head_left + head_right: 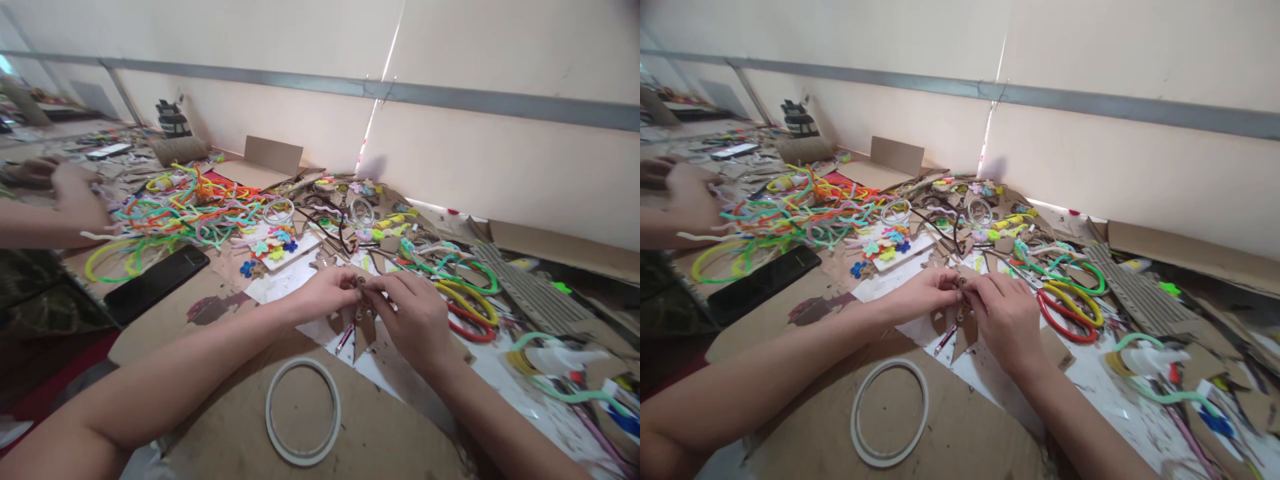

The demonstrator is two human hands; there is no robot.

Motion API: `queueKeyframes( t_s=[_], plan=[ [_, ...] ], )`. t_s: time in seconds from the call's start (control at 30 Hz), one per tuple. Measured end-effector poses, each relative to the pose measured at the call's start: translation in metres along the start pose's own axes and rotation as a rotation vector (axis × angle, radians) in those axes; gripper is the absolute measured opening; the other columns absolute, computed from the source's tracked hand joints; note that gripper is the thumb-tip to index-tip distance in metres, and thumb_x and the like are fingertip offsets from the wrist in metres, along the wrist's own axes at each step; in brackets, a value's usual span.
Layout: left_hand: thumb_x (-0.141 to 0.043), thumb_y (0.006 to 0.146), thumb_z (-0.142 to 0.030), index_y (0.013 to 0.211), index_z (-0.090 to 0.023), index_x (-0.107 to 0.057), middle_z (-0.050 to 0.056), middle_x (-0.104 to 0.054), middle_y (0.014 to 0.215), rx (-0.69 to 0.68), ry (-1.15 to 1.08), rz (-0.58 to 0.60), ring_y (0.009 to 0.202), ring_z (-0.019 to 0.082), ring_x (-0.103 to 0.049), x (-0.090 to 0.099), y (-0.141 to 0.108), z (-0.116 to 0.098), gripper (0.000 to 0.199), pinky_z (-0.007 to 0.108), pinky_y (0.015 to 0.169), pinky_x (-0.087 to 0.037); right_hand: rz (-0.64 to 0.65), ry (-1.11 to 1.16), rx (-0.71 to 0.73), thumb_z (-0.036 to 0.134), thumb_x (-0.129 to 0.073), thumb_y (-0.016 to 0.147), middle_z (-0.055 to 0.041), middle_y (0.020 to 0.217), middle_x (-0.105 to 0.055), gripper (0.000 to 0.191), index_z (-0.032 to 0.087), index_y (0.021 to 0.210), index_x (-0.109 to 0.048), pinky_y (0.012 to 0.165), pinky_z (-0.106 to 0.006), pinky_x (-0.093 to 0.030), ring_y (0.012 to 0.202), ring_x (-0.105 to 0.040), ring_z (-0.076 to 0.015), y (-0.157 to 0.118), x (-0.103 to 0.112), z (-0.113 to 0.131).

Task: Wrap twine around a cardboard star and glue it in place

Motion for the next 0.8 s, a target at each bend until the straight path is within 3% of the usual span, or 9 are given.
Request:
queueKeyframes(
  t_s=[0.27,0.8],
  plan=[
    [-0.058,0.074,-0.011,0.078,-0.015,-0.064,-0.004,-0.055,0.059,0.01,-0.027,-0.125,0.048,0.008,-0.046,0.0037,0.0011,-0.0021,0.008,0.02,0.047,-0.033,-0.018,-0.016,-0.015,0.022,-0.063,0.097,-0.0054,0.086,-0.074,0.011,0.02,0.099,-0.073,0.077,-0.034,-0.043,0.082,-0.066,-0.0227,-0.0004,0.0024,-0.0002],
    [-0.066,0.07,-0.018,0.076,-0.014,-0.066,0.0,-0.062,0.068,0.039,-0.201,-0.173,0.057,0.009,-0.05,0.0005,0.0001,-0.0046,0.007,0.02,0.053,-0.036,-0.018,-0.083,0.016,0.021,-0.06,0.098,-0.0059,0.086,-0.075,0.017,0.019,0.09,-0.074,0.073,-0.034,-0.041,0.078,-0.066,-0.0214,-0.0016,-0.0002,0.0026]
  ],
)
Point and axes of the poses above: each hand's wrist, its own y-axis towards the middle knuckle, its own x-axis out of the back of the hand, z = x × y, the point moved 3 cm from there along y, towards the middle knuckle
